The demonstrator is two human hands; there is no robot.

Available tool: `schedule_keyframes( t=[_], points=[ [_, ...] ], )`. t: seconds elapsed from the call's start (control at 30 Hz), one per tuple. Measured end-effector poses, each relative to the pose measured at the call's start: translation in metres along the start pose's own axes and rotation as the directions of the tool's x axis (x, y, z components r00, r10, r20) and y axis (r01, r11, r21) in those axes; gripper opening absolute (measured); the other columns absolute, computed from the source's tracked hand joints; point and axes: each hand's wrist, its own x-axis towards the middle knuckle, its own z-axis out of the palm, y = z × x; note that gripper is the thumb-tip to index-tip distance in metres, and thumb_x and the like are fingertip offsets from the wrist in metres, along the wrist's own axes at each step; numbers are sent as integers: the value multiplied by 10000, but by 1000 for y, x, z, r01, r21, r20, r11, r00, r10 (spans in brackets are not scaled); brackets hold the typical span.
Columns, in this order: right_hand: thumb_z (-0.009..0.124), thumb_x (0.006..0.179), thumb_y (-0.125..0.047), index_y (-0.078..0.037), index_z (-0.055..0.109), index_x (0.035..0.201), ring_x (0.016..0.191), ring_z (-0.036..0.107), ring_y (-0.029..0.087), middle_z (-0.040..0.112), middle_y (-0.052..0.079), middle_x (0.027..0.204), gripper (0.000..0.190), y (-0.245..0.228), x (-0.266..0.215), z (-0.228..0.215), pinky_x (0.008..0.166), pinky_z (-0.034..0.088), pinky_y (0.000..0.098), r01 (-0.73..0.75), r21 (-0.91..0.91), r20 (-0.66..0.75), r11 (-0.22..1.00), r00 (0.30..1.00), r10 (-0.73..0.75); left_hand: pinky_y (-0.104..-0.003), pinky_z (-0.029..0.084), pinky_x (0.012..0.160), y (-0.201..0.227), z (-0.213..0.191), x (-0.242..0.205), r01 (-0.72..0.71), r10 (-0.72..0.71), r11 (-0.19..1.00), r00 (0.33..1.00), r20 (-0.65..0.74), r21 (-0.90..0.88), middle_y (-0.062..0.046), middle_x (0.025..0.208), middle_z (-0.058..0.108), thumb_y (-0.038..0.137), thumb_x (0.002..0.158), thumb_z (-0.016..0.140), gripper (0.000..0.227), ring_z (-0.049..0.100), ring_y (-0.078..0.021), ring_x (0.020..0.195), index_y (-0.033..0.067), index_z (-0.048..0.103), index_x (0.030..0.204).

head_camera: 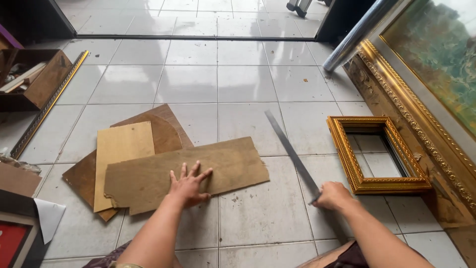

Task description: Measuring, marking, and cutting thin wood boards for picture framing using a ruler and utility knife.

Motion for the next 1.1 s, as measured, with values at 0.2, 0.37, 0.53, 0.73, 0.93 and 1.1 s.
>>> schedule_keyframes(
  t=[0.2,0.37,0.53,0.73,0.93,1.1],
  points=[
    [933,752,-414,-235,775,1124,1242,795,349,848,97,1178,441,-102,18,-14,1025,658,476,31,514,-212,857,973,92,-701,210,1357,43,-9,-18,-220,191,969,955,-227,-111,-17,1826,276,575,902,805,872,213,-454,1700,411,452,1682],
    [951,778,-250,-220,772,1034,1147,808,313,843,49,1033,314,-200,107,-37,928,677,439,143,707,-359,692,916,178,-555,604,1108,123,36,4,-358,269,660,934,-236,-660,-126,1338,774,456,1020,754,462,724,-388,1329,216,706,1412],
    [1002,778,-230,-216,792,1067,1201,795,311,854,41,1075,357,-298,156,-78,1013,658,437,230,797,-409,559,886,219,-473,662,908,177,59,11,-63,322,209,947,8,-976,-157,1477,721,627,1061,732,747,787,-311,1240,200,508,1632],
    [1011,782,-168,-256,807,1002,1075,830,256,840,9,957,313,-366,147,-141,906,677,384,316,867,-437,386,854,282,-499,640,941,165,3,29,-129,165,-191,973,-161,-973,-202,1371,588,172,965,840,856,707,-302,1121,124,366,1676],
    [865,894,-161,-188,818,1251,860,852,205,845,57,1013,362,-348,100,-122,703,749,339,295,836,-309,463,950,-47,-579,720,819,115,-11,60,-131,-48,-95,991,-126,-987,-254,1289,693,-61,976,739,846,776,-409,1075,246,442,1706],
    [772,1017,-322,-279,788,1327,1353,726,314,836,17,1308,313,-260,86,-30,1107,598,475,153,788,-184,597,983,-8,-543,744,834,121,12,68,21,-56,-162,998,30,-987,-145,1198,656,-84,985,774,776,806,-331,1009,264,535,1636]
  ],
)
